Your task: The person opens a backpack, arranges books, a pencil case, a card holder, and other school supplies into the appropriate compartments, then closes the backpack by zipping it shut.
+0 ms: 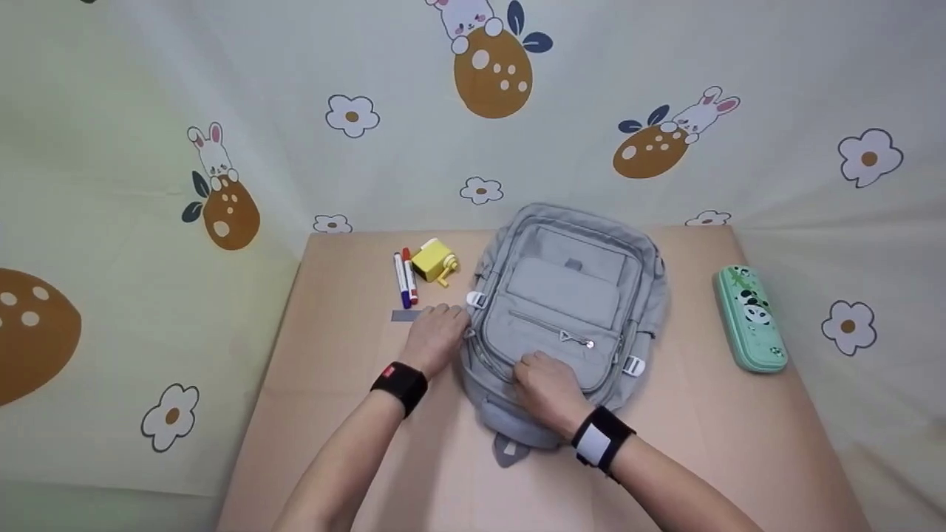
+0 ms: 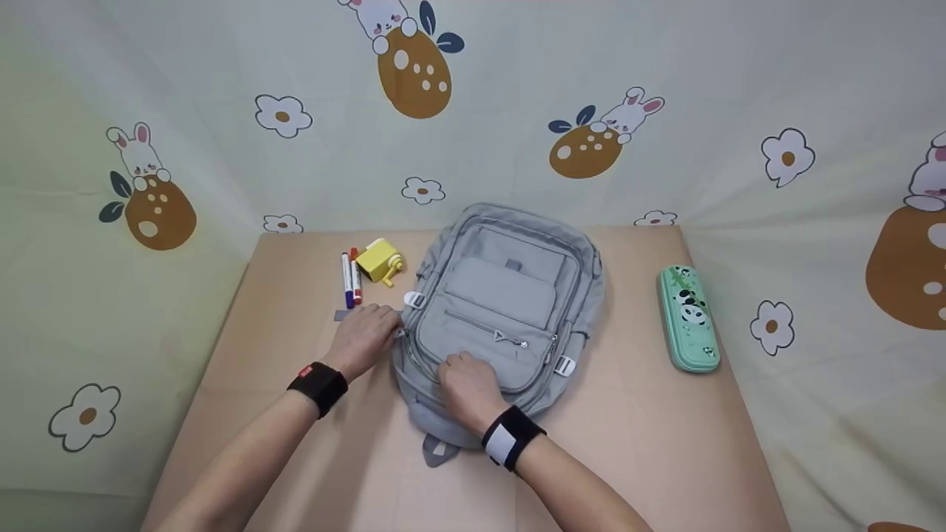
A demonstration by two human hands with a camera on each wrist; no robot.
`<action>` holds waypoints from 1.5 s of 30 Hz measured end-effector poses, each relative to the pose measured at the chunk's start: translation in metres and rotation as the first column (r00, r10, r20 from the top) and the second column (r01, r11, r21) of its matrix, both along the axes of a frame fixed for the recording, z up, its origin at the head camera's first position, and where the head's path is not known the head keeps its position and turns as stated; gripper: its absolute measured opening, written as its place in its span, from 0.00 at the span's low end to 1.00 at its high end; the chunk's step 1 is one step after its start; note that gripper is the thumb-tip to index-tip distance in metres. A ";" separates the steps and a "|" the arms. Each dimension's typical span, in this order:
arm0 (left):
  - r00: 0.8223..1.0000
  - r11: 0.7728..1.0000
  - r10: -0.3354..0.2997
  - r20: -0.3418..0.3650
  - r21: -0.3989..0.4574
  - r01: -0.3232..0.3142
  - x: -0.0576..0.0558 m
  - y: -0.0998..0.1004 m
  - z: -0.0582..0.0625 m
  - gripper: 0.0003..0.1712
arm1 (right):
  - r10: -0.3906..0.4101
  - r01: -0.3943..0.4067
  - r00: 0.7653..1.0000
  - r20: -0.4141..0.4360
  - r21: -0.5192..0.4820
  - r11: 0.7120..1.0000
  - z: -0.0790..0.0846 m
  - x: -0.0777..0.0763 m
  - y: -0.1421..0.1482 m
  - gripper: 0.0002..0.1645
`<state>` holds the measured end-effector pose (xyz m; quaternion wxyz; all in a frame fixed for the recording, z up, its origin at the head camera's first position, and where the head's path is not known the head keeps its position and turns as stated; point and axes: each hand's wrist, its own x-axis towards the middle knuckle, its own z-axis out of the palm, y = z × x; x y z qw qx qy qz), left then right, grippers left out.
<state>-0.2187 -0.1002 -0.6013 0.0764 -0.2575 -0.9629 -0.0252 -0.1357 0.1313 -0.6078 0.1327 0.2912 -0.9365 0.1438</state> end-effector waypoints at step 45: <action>0.968 0.948 0.236 0.085 0.200 -0.249 -0.092 0.049 0.002 0.10 | 0.048 -0.053 0.998 -0.039 -0.115 0.992 -0.006 0.006 0.011 0.03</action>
